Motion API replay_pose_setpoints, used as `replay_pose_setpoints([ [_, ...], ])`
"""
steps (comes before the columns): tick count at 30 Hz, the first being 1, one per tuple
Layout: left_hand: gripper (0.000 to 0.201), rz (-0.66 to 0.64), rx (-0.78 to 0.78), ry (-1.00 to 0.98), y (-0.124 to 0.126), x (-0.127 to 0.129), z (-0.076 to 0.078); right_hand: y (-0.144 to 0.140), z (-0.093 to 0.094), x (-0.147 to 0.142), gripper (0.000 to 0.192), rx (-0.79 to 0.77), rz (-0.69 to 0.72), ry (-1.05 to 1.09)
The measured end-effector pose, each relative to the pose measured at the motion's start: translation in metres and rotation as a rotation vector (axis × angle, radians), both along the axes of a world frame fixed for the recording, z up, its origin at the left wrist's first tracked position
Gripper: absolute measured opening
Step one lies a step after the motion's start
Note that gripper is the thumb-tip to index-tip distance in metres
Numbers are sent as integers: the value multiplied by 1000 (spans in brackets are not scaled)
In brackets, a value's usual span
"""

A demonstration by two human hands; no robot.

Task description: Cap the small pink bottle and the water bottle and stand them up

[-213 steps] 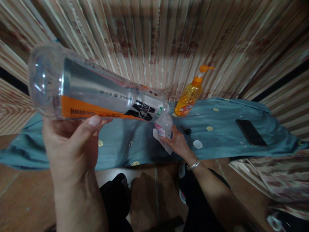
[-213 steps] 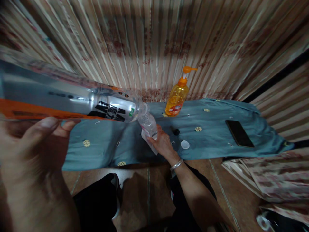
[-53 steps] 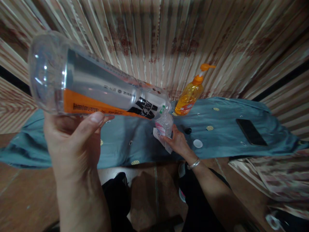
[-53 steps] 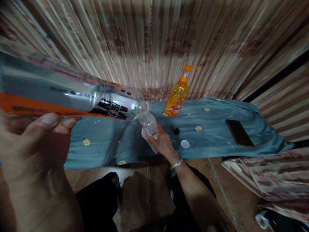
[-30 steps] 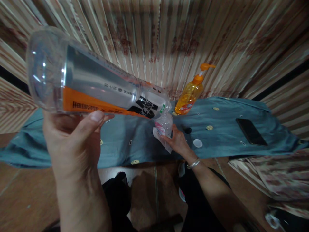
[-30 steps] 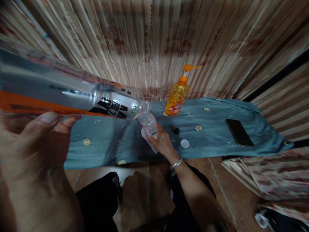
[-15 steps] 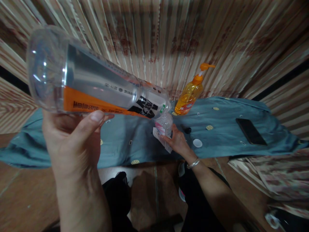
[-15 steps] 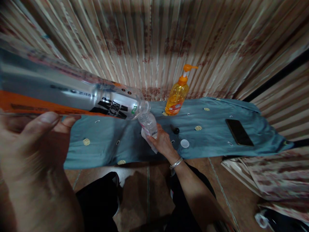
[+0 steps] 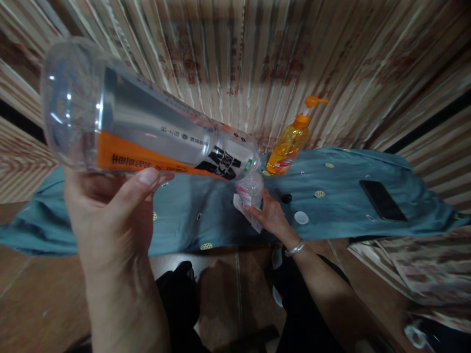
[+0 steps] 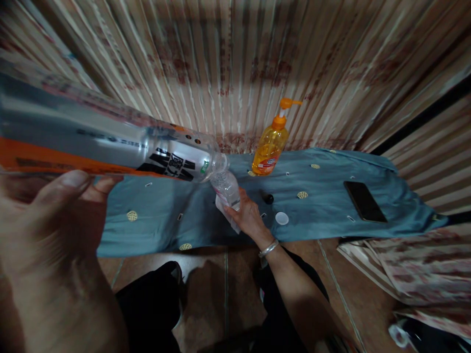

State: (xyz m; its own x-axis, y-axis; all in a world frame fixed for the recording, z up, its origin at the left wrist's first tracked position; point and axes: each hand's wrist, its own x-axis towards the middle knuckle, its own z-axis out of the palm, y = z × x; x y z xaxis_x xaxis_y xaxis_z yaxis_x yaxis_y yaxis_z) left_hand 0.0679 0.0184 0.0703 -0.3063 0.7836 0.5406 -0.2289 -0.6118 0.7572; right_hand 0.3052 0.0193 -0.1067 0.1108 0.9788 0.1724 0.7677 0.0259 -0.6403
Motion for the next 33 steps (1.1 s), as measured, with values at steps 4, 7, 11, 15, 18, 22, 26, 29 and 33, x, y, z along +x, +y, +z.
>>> replay_pose_setpoints([
  [4,39,16,18,-19,1,1,-1,0,3,0,56,-16,0,-8],
  [7,54,-11,23,-23,2,-1,-2,-1,4,0,57,-34,4,-12],
  [11,74,-20,41,-15,4,-3,-2,-1,5,-1,56,-37,0,-5],
  [15,69,-26,40,-8,5,-4,-1,-1,5,-1,57,-44,-13,-7],
  [18,56,-21,42,14,6,-4,-1,0,4,-1,56,-38,0,0],
  [22,50,0,49,-19,6,-4,-2,0,3,0,57,-34,7,-2],
  [26,48,-5,20,-2,5,-5,-2,0,2,0,58,-36,-3,-15],
  [29,47,-10,34,15,5,-6,-2,0,1,0,58,-22,-1,-14],
  [33,50,-14,37,34,6,-8,-3,1,0,1,56,-7,7,-14],
])
